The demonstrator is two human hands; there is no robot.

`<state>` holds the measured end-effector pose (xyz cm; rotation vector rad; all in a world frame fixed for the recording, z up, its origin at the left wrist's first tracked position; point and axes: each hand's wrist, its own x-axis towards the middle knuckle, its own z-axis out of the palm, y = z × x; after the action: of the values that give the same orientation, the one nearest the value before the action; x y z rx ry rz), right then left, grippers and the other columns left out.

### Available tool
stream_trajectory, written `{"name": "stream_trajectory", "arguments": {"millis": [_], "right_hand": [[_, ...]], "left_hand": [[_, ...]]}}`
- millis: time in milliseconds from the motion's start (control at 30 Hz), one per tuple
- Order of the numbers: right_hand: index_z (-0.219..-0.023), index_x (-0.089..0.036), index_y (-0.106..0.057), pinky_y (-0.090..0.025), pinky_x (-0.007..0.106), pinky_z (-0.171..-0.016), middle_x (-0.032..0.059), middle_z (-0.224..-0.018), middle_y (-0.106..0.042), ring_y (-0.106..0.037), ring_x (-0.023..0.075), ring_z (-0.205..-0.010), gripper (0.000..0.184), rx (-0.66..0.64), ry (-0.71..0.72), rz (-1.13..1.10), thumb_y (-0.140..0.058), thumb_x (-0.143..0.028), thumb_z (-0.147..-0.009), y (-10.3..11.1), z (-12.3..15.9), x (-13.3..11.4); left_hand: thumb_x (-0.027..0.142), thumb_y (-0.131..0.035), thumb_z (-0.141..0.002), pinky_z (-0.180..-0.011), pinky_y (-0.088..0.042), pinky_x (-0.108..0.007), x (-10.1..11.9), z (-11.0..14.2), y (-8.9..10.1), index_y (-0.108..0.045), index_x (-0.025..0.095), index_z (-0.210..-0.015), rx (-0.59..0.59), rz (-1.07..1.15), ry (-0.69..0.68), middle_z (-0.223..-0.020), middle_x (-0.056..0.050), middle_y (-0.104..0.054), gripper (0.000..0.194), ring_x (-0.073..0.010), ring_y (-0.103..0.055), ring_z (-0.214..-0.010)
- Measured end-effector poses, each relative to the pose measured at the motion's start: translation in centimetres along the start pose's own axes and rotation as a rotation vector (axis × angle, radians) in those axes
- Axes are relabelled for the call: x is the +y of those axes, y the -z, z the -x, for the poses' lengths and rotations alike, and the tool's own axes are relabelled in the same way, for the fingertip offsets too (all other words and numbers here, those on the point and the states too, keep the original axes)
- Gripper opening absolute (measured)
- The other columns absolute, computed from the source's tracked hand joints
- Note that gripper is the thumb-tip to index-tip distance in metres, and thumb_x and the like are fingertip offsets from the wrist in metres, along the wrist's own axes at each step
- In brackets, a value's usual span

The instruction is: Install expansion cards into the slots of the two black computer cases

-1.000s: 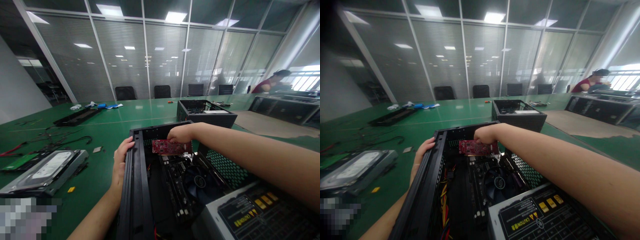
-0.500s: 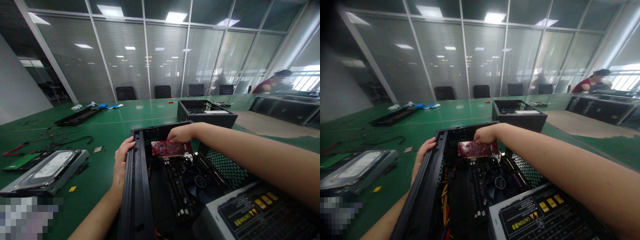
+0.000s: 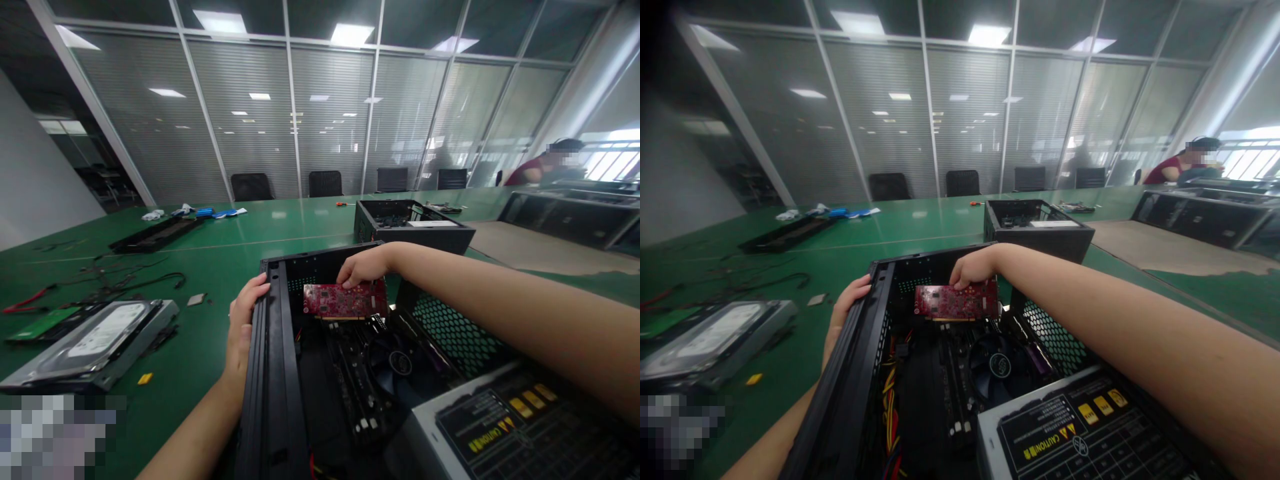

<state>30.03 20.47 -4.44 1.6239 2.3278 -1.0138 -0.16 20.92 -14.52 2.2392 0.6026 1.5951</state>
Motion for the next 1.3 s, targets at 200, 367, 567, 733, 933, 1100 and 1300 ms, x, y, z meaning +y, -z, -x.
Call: {"name": "stream_trajectory", "arguments": {"millis": [200,367,567,733,933,1100,1300], "right_hand": [[-0.113,-0.011,-0.067,-0.041,0.023,-0.064,0.004,-0.091,-0.067,-0.057,0.0138,-0.074,0.038,-0.08,-0.031,0.033,-0.059,-0.019,-0.076,0.0,0.0,0.2],[-0.106,-0.012,-0.069,-0.039,0.023,-0.064,0.0035,-0.086,-0.067,-0.056,0.0131,-0.074,0.031,0.039,0.019,0.19,-0.06,-0.019,-0.078,0.3,0.3,-0.2],[-0.103,-0.012,-0.07,-0.035,0.024,-0.064,0.0025,-0.082,-0.067,-0.054,0.0119,-0.07,0.026,0.216,0.099,0.337,-0.059,-0.023,-0.082,0.5,0.4,-1.0],[-0.1,-0.013,-0.072,-0.035,0.024,-0.064,0.0021,-0.081,-0.068,-0.053,0.0113,-0.068,0.023,0.236,0.126,0.385,-0.06,-0.022,-0.082,0.4,0.5,-1.3],[-0.112,-0.015,-0.07,-0.037,0.024,-0.067,0.0026,-0.091,-0.07,-0.056,0.0125,-0.074,0.032,0.32,0.149,0.404,-0.062,-0.026,-0.082,0.7,0.7,-0.9],[-0.109,-0.016,-0.071,-0.039,0.026,-0.071,0.0064,-0.096,-0.071,-0.059,0.0152,-0.079,0.031,0.309,0.098,0.6,-0.057,-0.021,-0.082,0.5,1.1,-1.7],[-0.102,-0.016,-0.072,-0.037,0.029,-0.057,0.0124,-0.093,-0.07,-0.062,0.0203,-0.074,0.031,0.301,-0.138,0.758,-0.055,-0.022,-0.077,-0.4,0.9,-2.8]], "left_hand": [[0.05,-0.045,-0.091,-0.115,-0.03,-0.049,0.3,0.0,0.2,-0.05,0.027,-0.131,-0.014,0.0,0.025,-0.145,-0.008,-0.045,0.047,-0.0288,-0.04,-0.136],[0.053,-0.045,-0.09,-0.114,-0.031,-0.049,-0.3,0.0,0.1,-0.052,0.026,-0.129,-0.004,0.009,0.02,-0.144,-0.008,-0.046,0.048,-0.0293,-0.041,-0.135],[0.052,-0.046,-0.09,-0.114,-0.031,-0.049,-0.8,-0.1,-0.1,-0.052,0.026,-0.128,0.007,0.01,-0.013,-0.143,-0.008,-0.048,0.047,-0.0288,-0.042,-0.134],[0.052,-0.044,-0.091,-0.114,-0.031,-0.048,-0.5,-0.2,-0.2,-0.052,0.026,-0.129,0.016,0.0,-0.031,-0.143,-0.007,-0.047,0.047,-0.0281,-0.042,-0.133],[0.051,-0.042,-0.092,-0.114,-0.031,-0.048,-0.3,-0.2,-0.3,-0.051,0.026,-0.129,0.016,0.015,-0.036,-0.144,-0.007,-0.047,0.046,-0.0283,-0.042,-0.134],[0.049,-0.043,-0.092,-0.114,-0.031,-0.048,-0.2,-0.3,-0.2,-0.051,0.026,-0.13,0.007,-0.005,-0.039,-0.144,-0.007,-0.047,0.045,-0.0284,-0.041,-0.134],[0.049,-0.041,-0.093,-0.114,-0.032,-0.048,-0.2,-0.4,-0.3,-0.051,0.026,-0.129,0.015,-0.015,-0.054,-0.143,-0.007,-0.048,0.044,-0.0275,-0.042,-0.134]]}}
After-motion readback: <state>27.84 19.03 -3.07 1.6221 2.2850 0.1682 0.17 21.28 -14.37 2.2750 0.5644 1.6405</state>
